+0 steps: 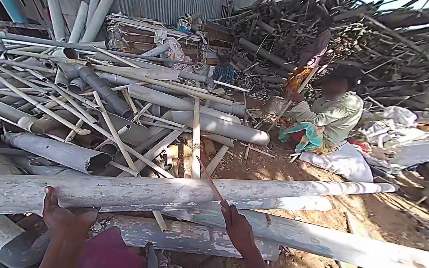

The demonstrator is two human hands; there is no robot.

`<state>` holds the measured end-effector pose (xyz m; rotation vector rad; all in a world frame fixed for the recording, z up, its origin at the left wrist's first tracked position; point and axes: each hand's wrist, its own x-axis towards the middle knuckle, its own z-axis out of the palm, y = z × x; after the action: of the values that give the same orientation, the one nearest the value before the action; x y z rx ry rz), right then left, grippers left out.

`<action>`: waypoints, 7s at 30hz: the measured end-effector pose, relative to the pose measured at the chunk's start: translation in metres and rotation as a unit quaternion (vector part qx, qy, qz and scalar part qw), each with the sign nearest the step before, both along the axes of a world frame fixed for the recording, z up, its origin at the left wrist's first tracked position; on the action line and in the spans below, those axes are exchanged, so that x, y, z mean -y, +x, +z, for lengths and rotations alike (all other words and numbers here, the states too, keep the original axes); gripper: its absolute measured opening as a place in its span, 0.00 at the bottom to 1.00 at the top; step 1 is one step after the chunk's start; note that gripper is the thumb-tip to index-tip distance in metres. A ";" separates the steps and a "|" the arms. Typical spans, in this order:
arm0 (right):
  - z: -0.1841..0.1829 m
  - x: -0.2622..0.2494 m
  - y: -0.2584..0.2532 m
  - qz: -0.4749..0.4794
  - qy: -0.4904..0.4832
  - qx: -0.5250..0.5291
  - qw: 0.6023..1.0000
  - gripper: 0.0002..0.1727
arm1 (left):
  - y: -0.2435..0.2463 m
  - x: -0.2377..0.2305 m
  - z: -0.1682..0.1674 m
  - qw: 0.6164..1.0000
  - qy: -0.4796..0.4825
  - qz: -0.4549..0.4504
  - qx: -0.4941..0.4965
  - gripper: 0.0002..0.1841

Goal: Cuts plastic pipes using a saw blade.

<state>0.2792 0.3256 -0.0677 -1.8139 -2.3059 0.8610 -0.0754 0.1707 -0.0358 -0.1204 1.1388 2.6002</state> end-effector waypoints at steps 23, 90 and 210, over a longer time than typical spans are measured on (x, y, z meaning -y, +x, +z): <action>-0.047 -0.012 0.011 -0.104 0.041 -0.100 0.989 0.27 | -0.009 -0.002 -0.011 1.000 -0.006 0.013 -0.007 0.25; -0.057 -0.033 0.019 -0.319 -0.015 -0.404 0.857 0.29 | 0.007 -0.005 0.007 0.995 -0.071 -0.063 0.035 0.26; -0.003 0.093 -0.129 0.067 0.005 -0.118 0.991 0.26 | 0.000 0.002 -0.010 0.977 -0.131 -0.111 0.127 0.51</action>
<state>0.1498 0.2329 -0.0709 -1.4751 -2.2935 1.0203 -0.0750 0.1688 -0.0455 -0.3496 1.3098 2.1604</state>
